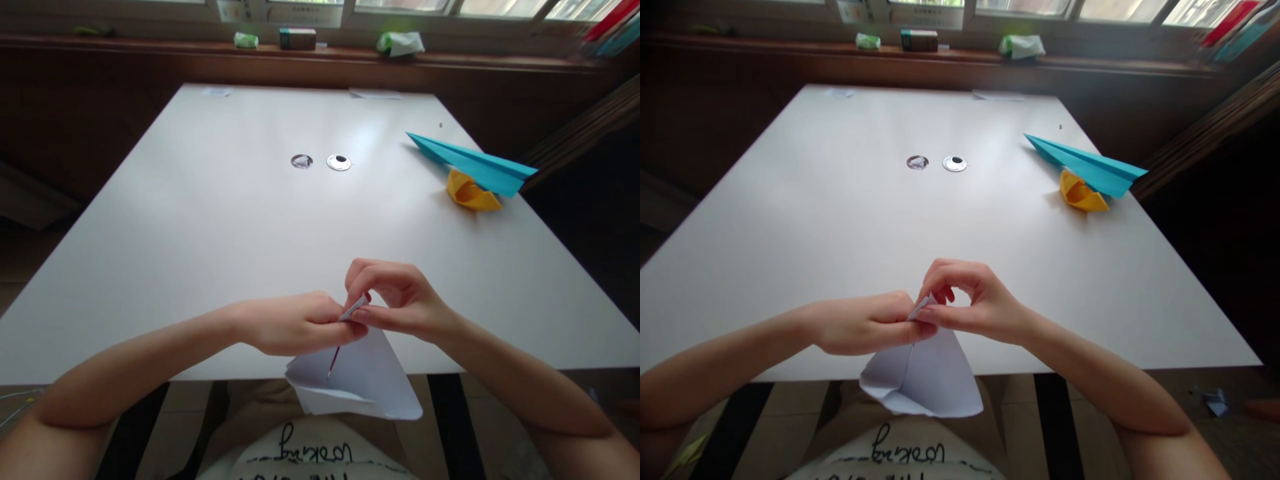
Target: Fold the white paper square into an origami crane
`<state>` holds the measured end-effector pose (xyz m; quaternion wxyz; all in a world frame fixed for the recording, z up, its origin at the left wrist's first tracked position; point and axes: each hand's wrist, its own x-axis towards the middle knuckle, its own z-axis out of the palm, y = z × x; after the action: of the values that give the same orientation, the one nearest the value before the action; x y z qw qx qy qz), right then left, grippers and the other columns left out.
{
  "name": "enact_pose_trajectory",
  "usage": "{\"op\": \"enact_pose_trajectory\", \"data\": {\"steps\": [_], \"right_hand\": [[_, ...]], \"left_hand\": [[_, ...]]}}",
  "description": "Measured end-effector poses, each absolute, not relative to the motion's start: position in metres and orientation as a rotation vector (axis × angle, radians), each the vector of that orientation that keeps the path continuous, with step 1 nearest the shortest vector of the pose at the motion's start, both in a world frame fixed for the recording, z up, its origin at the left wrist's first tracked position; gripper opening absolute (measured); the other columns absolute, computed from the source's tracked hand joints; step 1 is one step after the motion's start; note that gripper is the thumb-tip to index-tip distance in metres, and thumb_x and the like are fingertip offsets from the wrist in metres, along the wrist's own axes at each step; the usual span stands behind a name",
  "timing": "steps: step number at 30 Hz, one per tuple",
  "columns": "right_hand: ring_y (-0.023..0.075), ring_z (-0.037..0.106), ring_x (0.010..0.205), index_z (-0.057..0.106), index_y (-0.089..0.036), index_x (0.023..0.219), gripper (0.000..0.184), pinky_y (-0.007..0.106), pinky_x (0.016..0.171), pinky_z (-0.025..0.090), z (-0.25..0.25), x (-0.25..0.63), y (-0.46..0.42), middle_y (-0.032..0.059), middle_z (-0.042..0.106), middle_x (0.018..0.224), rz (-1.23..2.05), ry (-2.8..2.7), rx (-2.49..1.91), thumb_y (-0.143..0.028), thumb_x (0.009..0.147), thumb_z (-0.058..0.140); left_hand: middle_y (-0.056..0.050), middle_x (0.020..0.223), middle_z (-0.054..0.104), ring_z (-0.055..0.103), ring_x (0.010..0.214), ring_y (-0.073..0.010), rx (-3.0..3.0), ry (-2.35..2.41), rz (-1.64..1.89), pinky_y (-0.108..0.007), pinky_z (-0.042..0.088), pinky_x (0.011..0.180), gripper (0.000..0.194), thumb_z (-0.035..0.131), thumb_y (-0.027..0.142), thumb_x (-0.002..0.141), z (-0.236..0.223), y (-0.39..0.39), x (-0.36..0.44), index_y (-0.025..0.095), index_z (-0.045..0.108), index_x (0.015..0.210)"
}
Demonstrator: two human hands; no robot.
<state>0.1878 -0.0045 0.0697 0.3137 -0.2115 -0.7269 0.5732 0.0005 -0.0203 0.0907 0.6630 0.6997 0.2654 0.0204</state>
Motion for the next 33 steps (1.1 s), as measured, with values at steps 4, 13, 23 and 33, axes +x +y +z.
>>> {"op": "enact_pose_trajectory", "data": {"steps": [4, 13, 23, 33], "right_hand": [[0.0086, 0.049, 0.064, 0.061, -0.016, 0.073, 0.005, 0.023, 0.057, 0.040, 0.070, 0.189, -0.008, -0.0011, 0.054, 0.068, 1.487, -1.922, -0.572, -0.012, 0.076, 0.063], [0.0073, 0.045, 0.058, 0.055, -0.016, 0.062, 0.020, 0.022, 0.052, 0.037, 0.072, 0.190, -0.013, -0.0021, 0.050, 0.063, 1.298, -1.891, -0.666, -0.017, 0.082, 0.055], [0.0099, 0.048, 0.057, 0.060, -0.017, 0.063, 0.038, 0.026, 0.055, 0.038, 0.071, 0.194, -0.012, 0.0006, 0.055, 0.061, 1.341, -1.768, -0.765, -0.029, 0.092, 0.039], [0.0113, 0.050, 0.064, 0.064, -0.020, 0.080, 0.018, 0.026, 0.056, 0.038, 0.071, 0.199, -0.009, 0.0011, 0.059, 0.070, 1.356, -1.772, -0.659, -0.032, 0.086, 0.053]], "left_hand": [[0.004, 0.060, 0.028, 0.027, 0.054, -0.0081, 1.594, 0.585, 0.009, -0.024, 0.027, 0.050, 0.036, 0.029, 0.030, 0.092, 0.091, -0.020, 0.003, 0.017, 0.028, 0.059], [0.003, 0.065, 0.037, 0.035, 0.059, -0.0096, 1.589, 0.622, 0.064, -0.024, 0.032, 0.055, 0.037, 0.029, 0.040, 0.092, 0.086, -0.023, 0.009, 0.017, 0.034, 0.062], [0.002, 0.066, 0.037, 0.033, 0.059, -0.0088, 1.430, 0.615, 0.135, -0.021, 0.030, 0.052, 0.039, 0.029, 0.041, 0.092, 0.090, -0.023, 0.007, 0.016, 0.036, 0.063], [0.003, 0.065, 0.036, 0.032, 0.057, -0.0081, 1.384, 0.586, 0.132, -0.021, 0.030, 0.053, 0.040, 0.031, 0.044, 0.091, 0.088, -0.025, 0.007, 0.016, 0.039, 0.064]]}}
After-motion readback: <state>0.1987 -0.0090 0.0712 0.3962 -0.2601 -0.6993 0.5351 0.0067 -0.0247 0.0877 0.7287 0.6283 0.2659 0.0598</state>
